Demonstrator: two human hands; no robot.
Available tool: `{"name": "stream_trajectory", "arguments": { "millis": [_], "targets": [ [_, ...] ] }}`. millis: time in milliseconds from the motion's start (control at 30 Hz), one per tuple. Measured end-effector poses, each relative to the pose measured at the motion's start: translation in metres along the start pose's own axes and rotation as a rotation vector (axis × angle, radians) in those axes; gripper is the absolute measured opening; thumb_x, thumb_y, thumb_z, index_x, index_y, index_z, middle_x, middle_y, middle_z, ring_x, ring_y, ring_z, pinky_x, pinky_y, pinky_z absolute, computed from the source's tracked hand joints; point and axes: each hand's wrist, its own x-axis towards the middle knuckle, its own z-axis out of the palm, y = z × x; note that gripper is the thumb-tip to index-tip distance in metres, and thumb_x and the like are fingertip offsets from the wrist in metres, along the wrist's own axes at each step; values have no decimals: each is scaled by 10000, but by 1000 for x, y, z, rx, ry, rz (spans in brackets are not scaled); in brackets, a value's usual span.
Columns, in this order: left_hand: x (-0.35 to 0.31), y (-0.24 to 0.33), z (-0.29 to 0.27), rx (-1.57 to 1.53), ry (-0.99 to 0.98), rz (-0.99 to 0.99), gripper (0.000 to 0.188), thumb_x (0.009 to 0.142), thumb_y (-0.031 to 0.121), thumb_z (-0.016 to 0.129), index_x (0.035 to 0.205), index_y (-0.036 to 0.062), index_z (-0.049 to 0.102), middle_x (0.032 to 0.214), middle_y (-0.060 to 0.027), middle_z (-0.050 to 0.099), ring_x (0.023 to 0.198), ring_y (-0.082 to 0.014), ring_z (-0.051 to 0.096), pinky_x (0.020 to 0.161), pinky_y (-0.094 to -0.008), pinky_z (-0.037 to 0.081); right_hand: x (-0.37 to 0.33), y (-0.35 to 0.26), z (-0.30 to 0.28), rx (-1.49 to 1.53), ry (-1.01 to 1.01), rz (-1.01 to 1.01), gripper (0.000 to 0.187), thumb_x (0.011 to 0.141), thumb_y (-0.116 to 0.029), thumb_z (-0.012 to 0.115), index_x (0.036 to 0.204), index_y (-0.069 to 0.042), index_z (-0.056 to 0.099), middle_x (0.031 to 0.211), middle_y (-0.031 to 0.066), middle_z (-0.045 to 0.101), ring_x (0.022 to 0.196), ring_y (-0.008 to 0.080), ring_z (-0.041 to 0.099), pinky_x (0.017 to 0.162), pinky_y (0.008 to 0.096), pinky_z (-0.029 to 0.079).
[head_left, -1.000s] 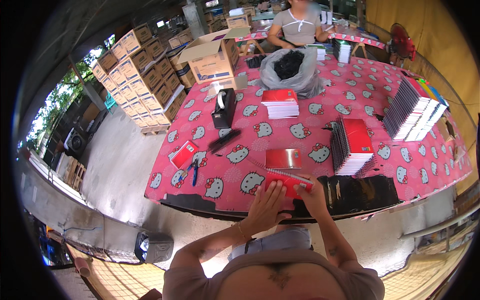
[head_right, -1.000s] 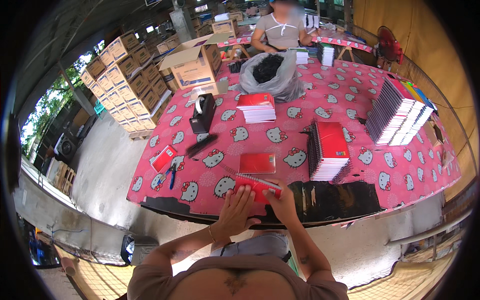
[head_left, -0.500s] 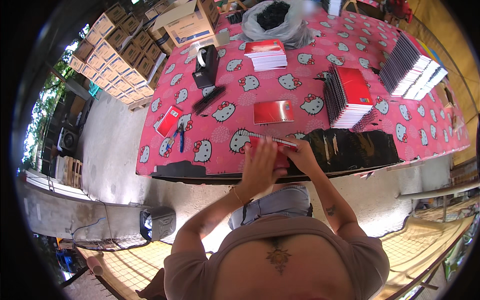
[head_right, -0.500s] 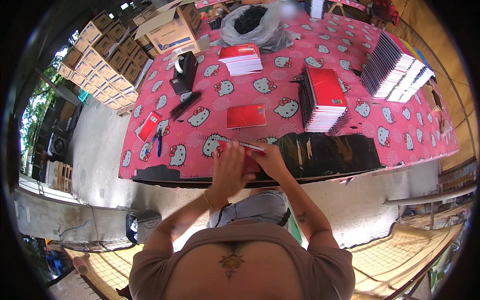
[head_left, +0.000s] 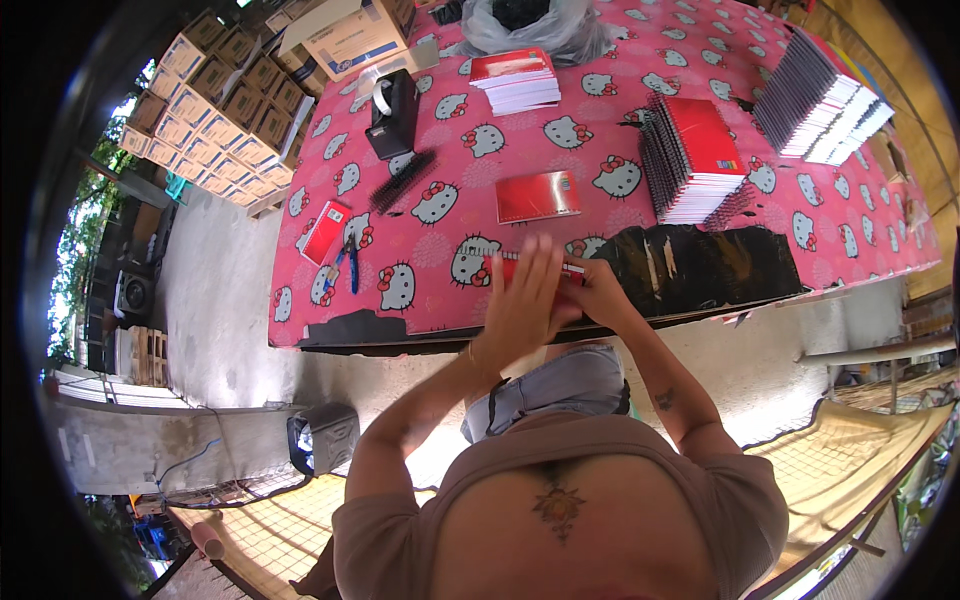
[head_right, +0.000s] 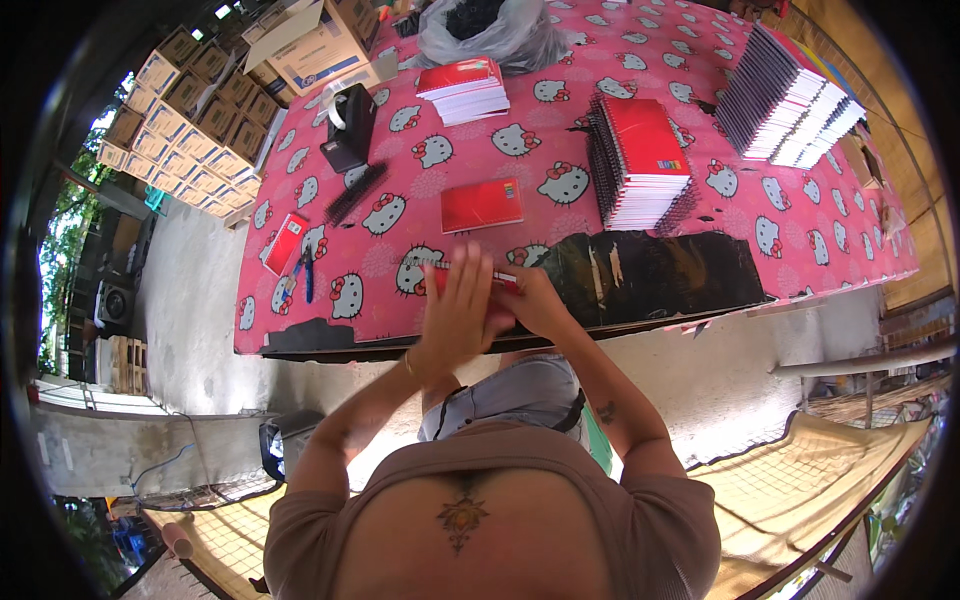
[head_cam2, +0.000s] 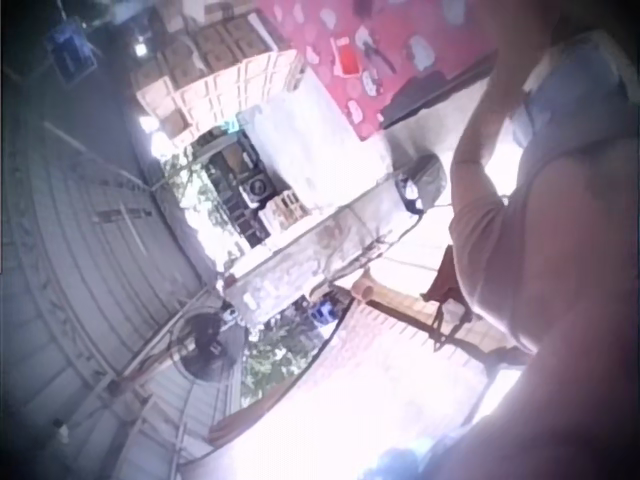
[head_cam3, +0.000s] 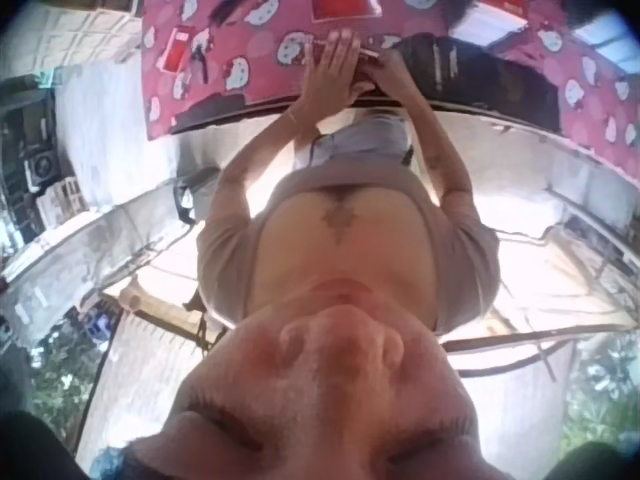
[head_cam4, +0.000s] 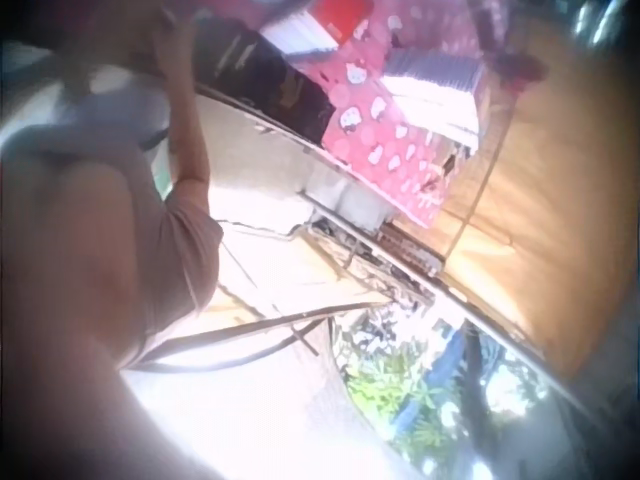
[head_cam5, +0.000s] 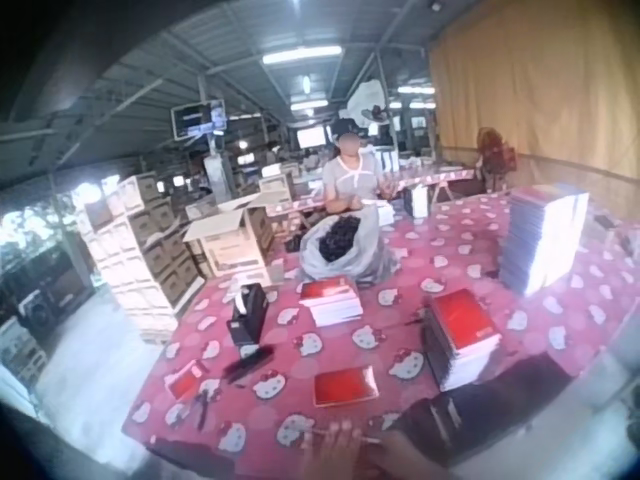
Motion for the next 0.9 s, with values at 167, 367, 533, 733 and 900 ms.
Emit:
{"name": "stream_trajectory", "arguments": {
  "millis": [167, 367, 533, 733, 900],
  "targets": [
    [9, -1, -10, 23, -36, 51, 837, 972, 632, 348, 1479, -34, 364, 1569, -222, 311, 1476, -382, 267, 1115, -700, 103, 2, 12, 4, 22, -1, -44, 364, 863, -29, 656, 1226, -9, 650, 951, 204, 729, 847, 167, 704, 759, 322, 540],
    [5, 3, -15, -122, 97, 4, 633, 972, 491, 495, 1399, 24, 487, 1448, -163, 481, 1385, -332, 404, 1133, -675, 93, 2, -4, 2, 21, -11, 1, 378, 892, -103, 698, 1252, -11, 629, 934, 174, 725, 865, 168, 708, 764, 318, 539],
    [40, -21, -35, -256, 165, 26, 282, 906, 288, 680, 1124, 110, 688, 1099, -23, 701, 1075, -216, 644, 1149, -649, 112, -6, -25, -25, -66, -7, -120, 351, 890, -81, 707, 1228, -6, 649, 884, 118, 723, 897, 146, 698, 800, 302, 546],
    [50, -16, -36, -375, 219, 35, 187, 863, 230, 730, 983, 91, 695, 964, -36, 698, 936, -233, 656, 1143, -571, 223, -7, -23, -61, -61, -28, -58, 202, 858, -47, 726, 1050, 12, 713, 909, 104, 719, 863, 111, 684, 733, 271, 566],
    [46, -20, -46, -389, 130, 12, 218, 825, 224, 756, 966, 74, 684, 924, -71, 681, 862, -263, 635, 938, -429, 428, -4, -42, -61, -123, -110, -209, 97, 801, -34, 729, 883, -9, 683, 810, 74, 693, 750, 130, 684, 654, 260, 556]
  ]
}}
